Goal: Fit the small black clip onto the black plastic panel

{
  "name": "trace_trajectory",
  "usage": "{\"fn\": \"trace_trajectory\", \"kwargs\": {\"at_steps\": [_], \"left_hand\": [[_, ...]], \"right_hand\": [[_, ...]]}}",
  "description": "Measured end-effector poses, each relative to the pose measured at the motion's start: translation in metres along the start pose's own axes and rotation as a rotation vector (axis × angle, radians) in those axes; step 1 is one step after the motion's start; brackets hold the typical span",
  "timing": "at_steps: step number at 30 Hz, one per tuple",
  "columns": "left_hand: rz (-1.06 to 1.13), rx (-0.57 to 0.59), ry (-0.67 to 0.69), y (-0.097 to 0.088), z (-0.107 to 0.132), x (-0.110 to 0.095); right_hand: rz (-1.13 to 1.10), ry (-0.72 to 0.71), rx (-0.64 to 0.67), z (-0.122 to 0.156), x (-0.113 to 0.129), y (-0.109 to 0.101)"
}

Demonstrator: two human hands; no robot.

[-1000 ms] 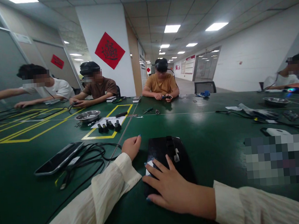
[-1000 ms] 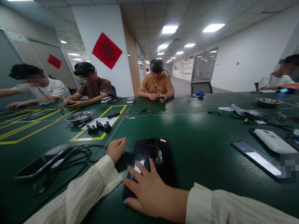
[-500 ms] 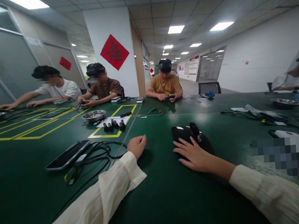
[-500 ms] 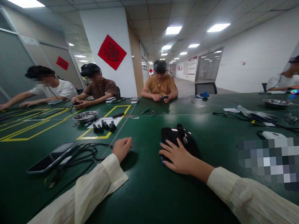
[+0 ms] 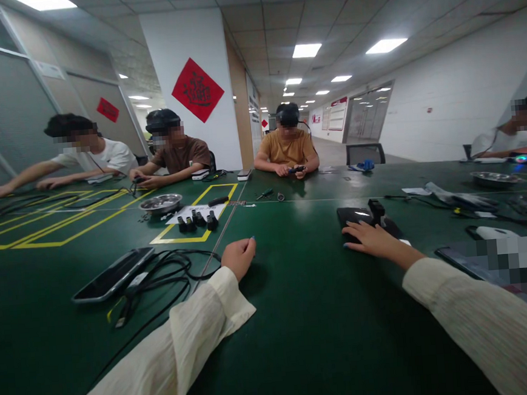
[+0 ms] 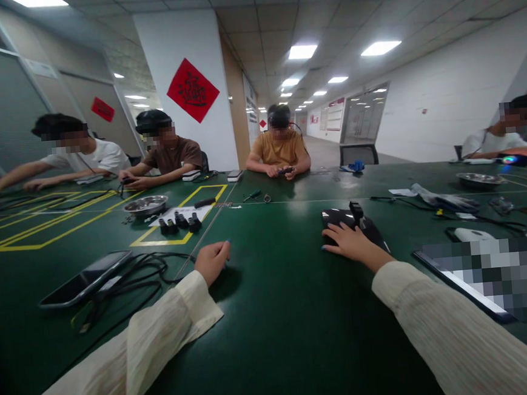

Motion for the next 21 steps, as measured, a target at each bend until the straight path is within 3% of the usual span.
{"fn": "trace_trajectory", "kwargs": {"at_steps": [6, 10, 14, 21], "left_hand": [[-0.001, -0.020, -0.002, 0.000, 0.000, 0.003], [0.009, -0.011, -0.003, 0.001, 0.000, 0.003], [0.009, -0.010, -0.013, 0.000, 0.001, 0.002], [0.033, -0.033, 0.002, -0.002, 0.002, 0.001]], "right_hand": [[-0.002, 0.262, 0.097, 0.003, -0.066, 0.018], [-0.047, 0.507, 0.163, 0.013, -0.096, 0.030], [-0.088, 0.709, 0.148, 0.024, -0.120, 0.038], [-0.161, 0.831, 0.058, 0.046, -0.149, 0.041]]}}
Point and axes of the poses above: each hand's wrist, its own z-axis away from the middle knuckle, its own y-axis out of the palm, x = y × z, the point moved 4 cm from there along -z, towards the middle knuckle, and after that the axes turned 5 degrees about x, right-handed, at the moved point
